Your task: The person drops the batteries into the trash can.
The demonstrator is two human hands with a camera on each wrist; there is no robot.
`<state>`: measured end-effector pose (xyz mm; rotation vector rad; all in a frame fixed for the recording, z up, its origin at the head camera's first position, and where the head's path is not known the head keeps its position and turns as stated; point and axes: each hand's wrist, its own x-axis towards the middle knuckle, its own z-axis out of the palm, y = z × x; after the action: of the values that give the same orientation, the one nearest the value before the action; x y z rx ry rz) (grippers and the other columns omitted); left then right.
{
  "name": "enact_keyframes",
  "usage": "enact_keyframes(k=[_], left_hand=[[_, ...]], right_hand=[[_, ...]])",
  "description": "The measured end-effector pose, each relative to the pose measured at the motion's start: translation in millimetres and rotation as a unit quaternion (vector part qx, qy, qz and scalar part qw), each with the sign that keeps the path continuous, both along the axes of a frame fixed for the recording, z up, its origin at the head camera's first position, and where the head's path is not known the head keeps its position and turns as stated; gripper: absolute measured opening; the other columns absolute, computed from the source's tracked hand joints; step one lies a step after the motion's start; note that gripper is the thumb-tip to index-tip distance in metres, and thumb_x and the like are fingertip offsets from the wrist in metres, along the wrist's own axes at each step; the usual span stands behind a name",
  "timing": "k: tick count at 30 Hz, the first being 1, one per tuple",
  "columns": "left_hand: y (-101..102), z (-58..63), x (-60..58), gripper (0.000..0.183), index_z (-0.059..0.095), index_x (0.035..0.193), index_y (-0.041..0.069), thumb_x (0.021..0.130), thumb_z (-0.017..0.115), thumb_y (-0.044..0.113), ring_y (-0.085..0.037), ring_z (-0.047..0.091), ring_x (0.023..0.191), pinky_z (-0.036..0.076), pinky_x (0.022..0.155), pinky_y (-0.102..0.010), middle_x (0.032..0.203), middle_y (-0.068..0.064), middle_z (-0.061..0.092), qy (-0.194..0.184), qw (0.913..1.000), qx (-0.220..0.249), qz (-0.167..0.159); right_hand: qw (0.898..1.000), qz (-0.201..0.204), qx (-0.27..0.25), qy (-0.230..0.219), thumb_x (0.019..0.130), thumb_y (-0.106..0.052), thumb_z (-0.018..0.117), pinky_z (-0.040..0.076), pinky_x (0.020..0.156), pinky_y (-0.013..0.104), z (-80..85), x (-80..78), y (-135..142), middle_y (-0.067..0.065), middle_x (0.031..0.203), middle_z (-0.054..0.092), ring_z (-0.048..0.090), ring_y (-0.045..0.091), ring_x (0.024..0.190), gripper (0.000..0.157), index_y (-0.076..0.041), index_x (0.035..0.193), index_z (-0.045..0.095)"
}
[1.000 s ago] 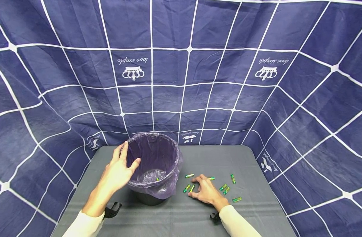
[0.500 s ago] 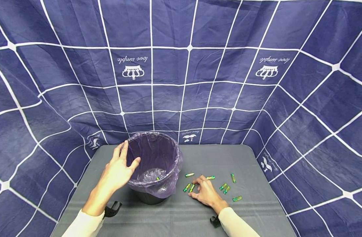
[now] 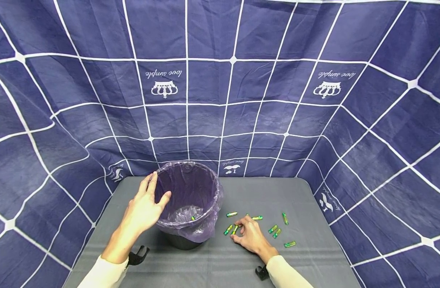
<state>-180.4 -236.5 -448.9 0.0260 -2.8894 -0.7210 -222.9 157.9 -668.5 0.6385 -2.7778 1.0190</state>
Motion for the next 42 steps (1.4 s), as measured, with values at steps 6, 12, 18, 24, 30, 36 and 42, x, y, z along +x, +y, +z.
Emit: enact_keyframes(k=[6,12,18,24,30,36,42], left_hand=[[1,-0.8,1.6,0.089,0.024,0.186,0.005,0.119,0.060,0.051,-0.069,0.058,0.151,0.050,0.114,-0.085,0.190,-0.023,0.028,0.008,0.9999,0.008,-0.001],[1,-1.6,2.1,0.088,0.025,0.185,0.004,0.118,0.061,0.049,-0.070,0.059,0.149,0.051,0.115,-0.084,0.190,-0.023,0.029,0.014,0.9998,0.012,-0.002],[1,-1.9,3.4,0.088,0.025,0.186,0.006,0.118,0.061,0.049,-0.071,0.061,0.146,0.052,0.114,-0.083,0.189,-0.022,0.029,0.011,0.9998,0.014,0.000],[2,-1.6,4.0,0.086,0.024,0.186,0.006,0.119,0.061,0.045,-0.072,0.061,0.145,0.052,0.113,-0.084,0.189,-0.022,0.029,0.010,0.9998,0.016,0.001],[1,-2.1,3.6,0.087,0.022,0.186,0.008,0.119,0.059,0.048,-0.072,0.061,0.144,0.052,0.113,-0.084,0.190,-0.022,0.028,0.007,0.9998,0.019,0.003],[0,-2.6,2.3,0.087,0.022,0.186,0.008,0.119,0.060,0.049,-0.073,0.061,0.143,0.052,0.112,-0.084,0.189,-0.023,0.028,0.006,0.9999,0.015,0.003],[1,-2.9,2.7,0.086,0.023,0.186,0.008,0.119,0.060,0.047,-0.072,0.062,0.143,0.052,0.112,-0.083,0.189,-0.022,0.029,0.006,0.9998,0.016,0.005]], right_hand=[[1.000,-0.011,-0.020,-0.005,0.085,-0.021,0.104,0.057,0.075,0.020,2.5,1.2,3,-0.005,0.096,0.067,0.059,-0.005,0.079,0.039,-0.008,0.116,0.084],[0.999,-0.023,-0.038,-0.005,0.085,-0.021,0.103,0.057,0.074,0.019,16.3,-1.9,3,-0.005,0.093,0.067,0.062,-0.002,0.077,0.038,-0.007,0.116,0.085],[0.997,-0.023,-0.070,0.024,0.084,-0.015,0.103,0.059,0.072,0.018,36.7,-5.9,3,-0.002,0.094,0.068,0.070,0.009,0.075,0.040,-0.002,0.117,0.084],[0.994,-0.013,-0.086,0.066,0.082,-0.012,0.104,0.060,0.071,0.019,63.9,-11.6,1,0.006,0.097,0.072,0.070,0.007,0.074,0.042,-0.002,0.118,0.084],[0.992,-0.006,-0.081,0.096,0.082,-0.012,0.104,0.061,0.072,0.020,90.1,-16.8,-2,0.007,0.100,0.074,0.070,0.006,0.076,0.043,-0.004,0.120,0.084],[0.990,0.005,-0.078,0.113,0.085,-0.015,0.104,0.062,0.075,0.022,111.9,-19.0,-8,0.000,0.102,0.072,0.069,0.005,0.080,0.044,-0.005,0.123,0.084],[0.987,0.023,-0.090,0.130,0.087,-0.015,0.102,0.065,0.078,0.023,134.5,-21.8,-16,0.008,0.107,0.076,0.071,0.005,0.083,0.043,-0.005,0.124,0.083]])
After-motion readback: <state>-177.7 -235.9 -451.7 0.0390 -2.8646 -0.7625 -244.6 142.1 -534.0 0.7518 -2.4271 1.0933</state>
